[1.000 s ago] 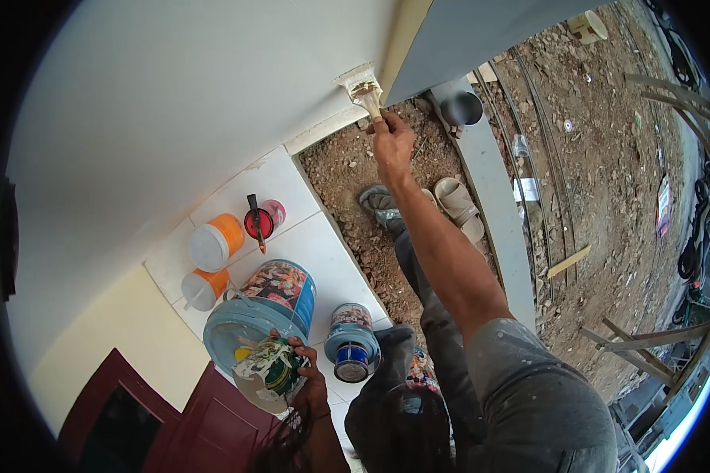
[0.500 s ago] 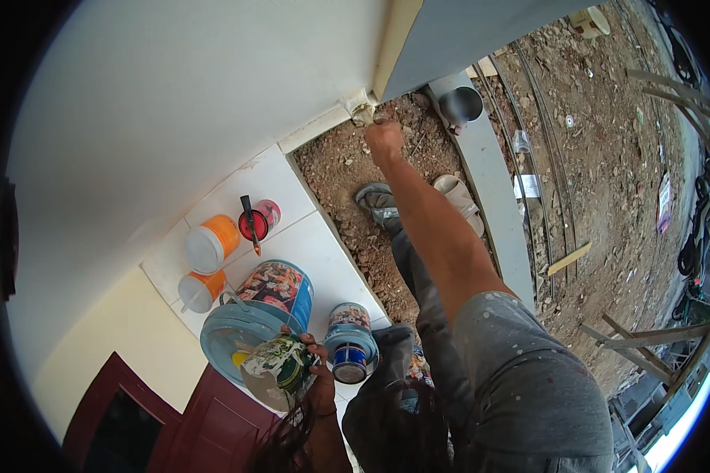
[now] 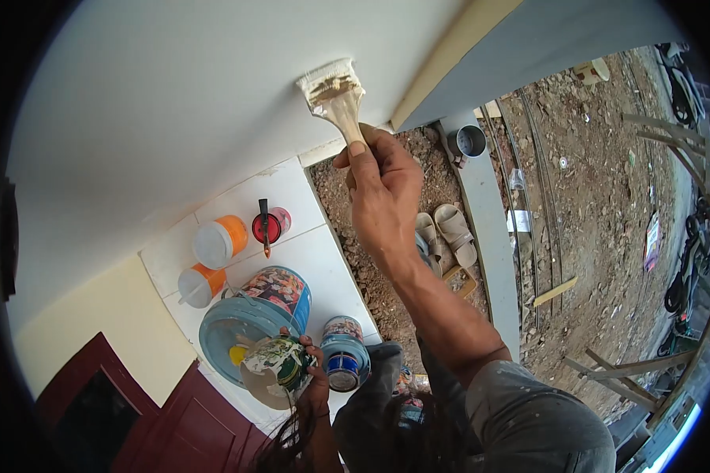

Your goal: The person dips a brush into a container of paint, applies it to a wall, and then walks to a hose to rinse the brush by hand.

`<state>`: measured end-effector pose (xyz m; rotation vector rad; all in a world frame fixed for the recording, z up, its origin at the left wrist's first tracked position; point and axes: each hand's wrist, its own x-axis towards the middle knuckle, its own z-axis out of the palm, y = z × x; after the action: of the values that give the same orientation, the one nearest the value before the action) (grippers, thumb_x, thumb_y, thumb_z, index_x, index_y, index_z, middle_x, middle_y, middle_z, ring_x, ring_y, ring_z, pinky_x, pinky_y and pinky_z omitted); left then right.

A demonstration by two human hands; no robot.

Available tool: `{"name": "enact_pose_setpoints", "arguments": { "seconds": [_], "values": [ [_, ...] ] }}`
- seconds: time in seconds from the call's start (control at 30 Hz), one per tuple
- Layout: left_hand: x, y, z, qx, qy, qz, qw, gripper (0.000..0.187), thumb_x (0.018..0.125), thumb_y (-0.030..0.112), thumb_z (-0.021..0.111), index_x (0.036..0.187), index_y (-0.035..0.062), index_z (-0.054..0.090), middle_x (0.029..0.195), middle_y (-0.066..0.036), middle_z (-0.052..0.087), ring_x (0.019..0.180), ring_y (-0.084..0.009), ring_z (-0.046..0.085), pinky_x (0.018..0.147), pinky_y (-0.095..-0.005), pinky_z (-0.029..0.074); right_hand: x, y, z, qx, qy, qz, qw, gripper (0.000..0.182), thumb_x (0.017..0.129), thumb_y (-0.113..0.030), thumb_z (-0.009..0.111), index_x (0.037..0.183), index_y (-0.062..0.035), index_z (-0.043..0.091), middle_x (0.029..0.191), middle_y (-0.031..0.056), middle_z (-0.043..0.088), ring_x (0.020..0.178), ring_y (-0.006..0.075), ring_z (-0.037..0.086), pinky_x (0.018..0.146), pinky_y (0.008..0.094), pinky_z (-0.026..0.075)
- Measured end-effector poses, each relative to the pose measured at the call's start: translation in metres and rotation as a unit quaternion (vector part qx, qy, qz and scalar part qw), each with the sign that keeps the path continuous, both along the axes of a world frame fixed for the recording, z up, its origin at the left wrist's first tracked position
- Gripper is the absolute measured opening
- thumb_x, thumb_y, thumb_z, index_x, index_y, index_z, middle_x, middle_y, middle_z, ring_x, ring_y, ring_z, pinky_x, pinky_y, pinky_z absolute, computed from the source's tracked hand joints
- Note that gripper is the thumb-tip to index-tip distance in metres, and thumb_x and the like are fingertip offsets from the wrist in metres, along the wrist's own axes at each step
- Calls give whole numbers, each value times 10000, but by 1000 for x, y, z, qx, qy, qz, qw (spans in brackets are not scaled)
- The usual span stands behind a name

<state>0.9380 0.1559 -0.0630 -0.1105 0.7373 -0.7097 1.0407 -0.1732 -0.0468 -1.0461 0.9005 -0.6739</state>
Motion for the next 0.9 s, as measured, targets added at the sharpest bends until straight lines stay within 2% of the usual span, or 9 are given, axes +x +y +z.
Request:
{"name": "enact_pose_setpoints", "arguments": {
  "seconds": [0.1,0.23,0.33,0.37,0.6,0.63,0.7,0.77,0.9],
  "values": [
    [-1,7,0,23,-11,18,1000,647,954,375,584,1536,256,327,1394,-211,398,1269,-358,442,930,-495,544,4,9,51,-77,-167,7,983,294,1017,-140,550,1225,65,588,855,100,660,540,28,428,475,174,334],
    [-4,24,-3,21,-15,30,999,637,957,365,582,1533,252,334,1396,-211,396,1263,-359,446,937,-499,542,18,15,57,-138,-233,15,962,301,1015,-145,557,1243,51,576,891,118,681,540,32,440,475,174,344],
    [-8,35,-9,20,-11,46,999,612,964,334,568,1528,252,346,1397,-201,400,1261,-349,445,939,-498,540,36,25,-19,-58,-131,16,990,241,1007,-145,570,1190,7,611,891,70,690,559,35,455,475,192,358],
    [-11,39,-10,20,3,57,998,604,967,319,560,1528,252,346,1398,-196,402,1264,-343,441,940,-498,539,40,28,-52,-20,-81,8,996,173,995,-105,575,1123,-10,642,855,96,694,562,66,482,511,213,395],
    [-23,54,-26,31,10,95,995,586,983,293,531,1533,247,335,1409,-182,393,1286,-331,424,965,-491,525,36,50,-284,67,81,46,993,116,980,-104,569,1004,-15,639,777,61,664,537,71,449,473,245,352],
    [-24,55,-29,25,9,97,995,582,986,292,526,1533,243,335,1410,-183,392,1290,-332,421,971,-484,521,37,51,-304,71,85,51,993,116,980,-104,569,1004,-15,639,777,61,664,537,71,449,473,245,352],
    [-25,55,-34,20,13,106,994,572,993,283,515,1534,240,334,1409,-184,391,1295,-334,416,978,-479,515,38,49,-338,148,215,29,965,164,965,-123,539,1030,0,627,747,81,652,519,95,450,468,258,354],
    [-29,54,-38,14,19,115,993,563,1000,274,504,1535,238,333,1409,-185,391,1301,-336,411,984,-475,509,43,40,-363,182,239,27,953,167,956,-114,532,1033,4,623,747,92,652,511,106,452,457,267,355],
    [-37,58,-40,5,20,141,990,548,1014,240,478,1540,239,325,1449,-194,367,1321,-345,395,1000,-488,488,45,32,-371,260,299,27,918,135,961,-83,509,971,30,582,745,123,627,492,122,434,413,287,337]
  ]
}}
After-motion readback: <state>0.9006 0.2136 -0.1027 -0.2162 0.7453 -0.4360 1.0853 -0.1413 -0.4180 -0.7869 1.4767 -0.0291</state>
